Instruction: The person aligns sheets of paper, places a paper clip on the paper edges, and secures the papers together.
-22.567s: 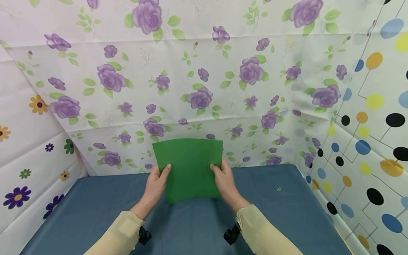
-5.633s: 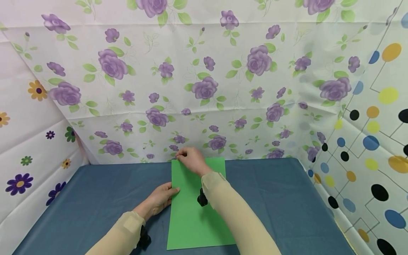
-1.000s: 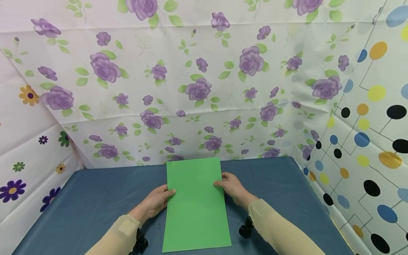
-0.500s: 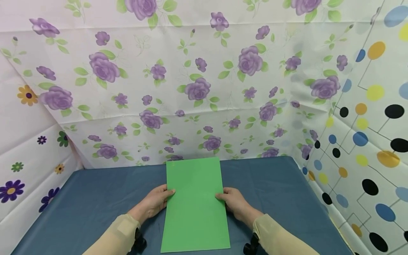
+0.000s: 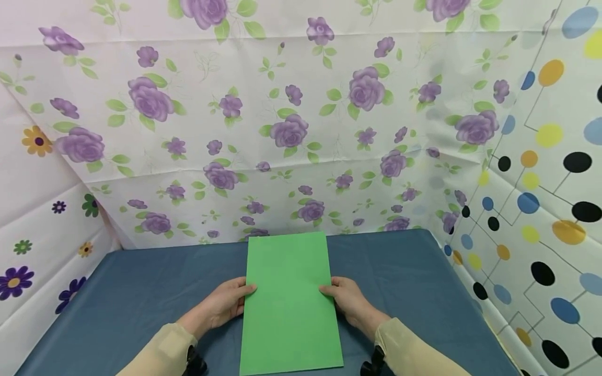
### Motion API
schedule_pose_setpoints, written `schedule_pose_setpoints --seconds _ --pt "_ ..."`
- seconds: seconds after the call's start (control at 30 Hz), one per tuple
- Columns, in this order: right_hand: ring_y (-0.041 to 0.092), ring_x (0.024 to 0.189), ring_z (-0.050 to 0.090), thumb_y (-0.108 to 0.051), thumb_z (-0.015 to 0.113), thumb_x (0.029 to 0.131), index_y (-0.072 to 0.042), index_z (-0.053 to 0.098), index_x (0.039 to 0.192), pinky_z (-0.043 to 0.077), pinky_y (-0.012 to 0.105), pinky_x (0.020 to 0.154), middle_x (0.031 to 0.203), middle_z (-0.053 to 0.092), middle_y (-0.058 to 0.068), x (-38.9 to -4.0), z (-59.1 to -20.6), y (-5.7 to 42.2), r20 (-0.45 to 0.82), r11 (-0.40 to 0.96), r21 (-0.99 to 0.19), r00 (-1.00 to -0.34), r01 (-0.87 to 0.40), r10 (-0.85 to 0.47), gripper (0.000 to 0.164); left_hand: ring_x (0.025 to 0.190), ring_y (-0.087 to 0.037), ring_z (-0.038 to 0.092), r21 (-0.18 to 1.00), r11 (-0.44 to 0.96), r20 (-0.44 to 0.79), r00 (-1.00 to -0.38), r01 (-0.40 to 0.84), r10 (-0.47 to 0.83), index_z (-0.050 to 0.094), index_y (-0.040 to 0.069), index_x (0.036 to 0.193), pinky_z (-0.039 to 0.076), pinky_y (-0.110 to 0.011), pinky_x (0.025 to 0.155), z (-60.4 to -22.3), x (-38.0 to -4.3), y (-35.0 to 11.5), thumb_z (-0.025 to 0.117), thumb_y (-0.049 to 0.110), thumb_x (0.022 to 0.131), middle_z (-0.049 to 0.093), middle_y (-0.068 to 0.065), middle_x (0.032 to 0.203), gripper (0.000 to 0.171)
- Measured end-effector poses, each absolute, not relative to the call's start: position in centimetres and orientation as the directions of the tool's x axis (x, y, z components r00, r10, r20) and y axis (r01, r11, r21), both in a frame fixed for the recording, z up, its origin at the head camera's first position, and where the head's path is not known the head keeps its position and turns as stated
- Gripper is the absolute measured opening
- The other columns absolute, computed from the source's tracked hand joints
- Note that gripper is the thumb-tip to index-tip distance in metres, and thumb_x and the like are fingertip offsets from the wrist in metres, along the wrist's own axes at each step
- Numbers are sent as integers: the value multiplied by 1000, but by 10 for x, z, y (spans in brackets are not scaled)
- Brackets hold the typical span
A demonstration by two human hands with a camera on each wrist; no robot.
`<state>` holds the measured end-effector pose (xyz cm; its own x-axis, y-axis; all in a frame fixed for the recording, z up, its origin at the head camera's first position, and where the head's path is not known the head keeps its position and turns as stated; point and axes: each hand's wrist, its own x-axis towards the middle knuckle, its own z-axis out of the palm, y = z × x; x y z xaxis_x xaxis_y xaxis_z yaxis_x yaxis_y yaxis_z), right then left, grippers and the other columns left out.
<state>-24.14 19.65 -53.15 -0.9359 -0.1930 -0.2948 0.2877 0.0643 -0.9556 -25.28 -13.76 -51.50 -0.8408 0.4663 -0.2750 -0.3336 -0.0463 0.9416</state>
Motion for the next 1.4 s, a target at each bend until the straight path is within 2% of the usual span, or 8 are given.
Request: schedule_pose_setpoints --seconds 0.1,0.33,0.57,0.8,1.0,1.4 --pt "21 84 73 -19 64 103 10 53 139 62 38 74 103 74 12 -241 -529 197 -302 51 -953 -934 297 -191 48 111 -26 69 932 -37 -295 -814 -360 500 40 -8 149 58 -41 93 -514 -247 -140 50 18 111 69 -15 124 48" --pt "21 85 73 -20 64 103 10 53 140 62 38 75 104 74 12 -237 -523 200 -310 55 -951 -929 305 -200 49 111 -29 69 922 -9 -322 -779 -387 537 44 -11 145 57 -43 95 -509 -235 -144 48 19 111 70 -18 122 46" --pt "21 86 73 -21 65 103 9 56 136 62 37 75 105 74 13 -235 -518 199 -319 63 -948 -917 313 -238 47 106 -27 72 926 21 -337 -796 -378 502 51 -11 140 59 -41 91 -506 -230 -147 50 18 110 72 -16 116 41" --pt "18 79 73 -25 69 100 5 66 125 61 34 71 96 75 10 -236 -515 203 -343 65 -939 -908 338 -241 39 104 -26 72 932 22 -327 -812 -363 483 51 -12 139 60 -39 89 -504 -228 -153 50 16 110 72 -17 115 41" --pt "19 76 72 -24 70 99 6 67 124 62 36 71 92 74 11 -236 -513 207 -365 94 -931 -903 352 -228 39 104 -27 73 932 18 -326 -814 -363 481 51 -13 138 60 -40 89 -505 -230 -154 50 15 110 72 -18 115 40" --pt "18 72 69 -21 69 100 2 71 114 60 34 66 88 73 11 -243 -512 206 -339 144 -938 -918 314 -208 28 99 -25 74 919 71 -376 -807 -388 455 54 -13 135 60 -40 89 -502 -236 -153 50 13 110 74 -16 108 37"
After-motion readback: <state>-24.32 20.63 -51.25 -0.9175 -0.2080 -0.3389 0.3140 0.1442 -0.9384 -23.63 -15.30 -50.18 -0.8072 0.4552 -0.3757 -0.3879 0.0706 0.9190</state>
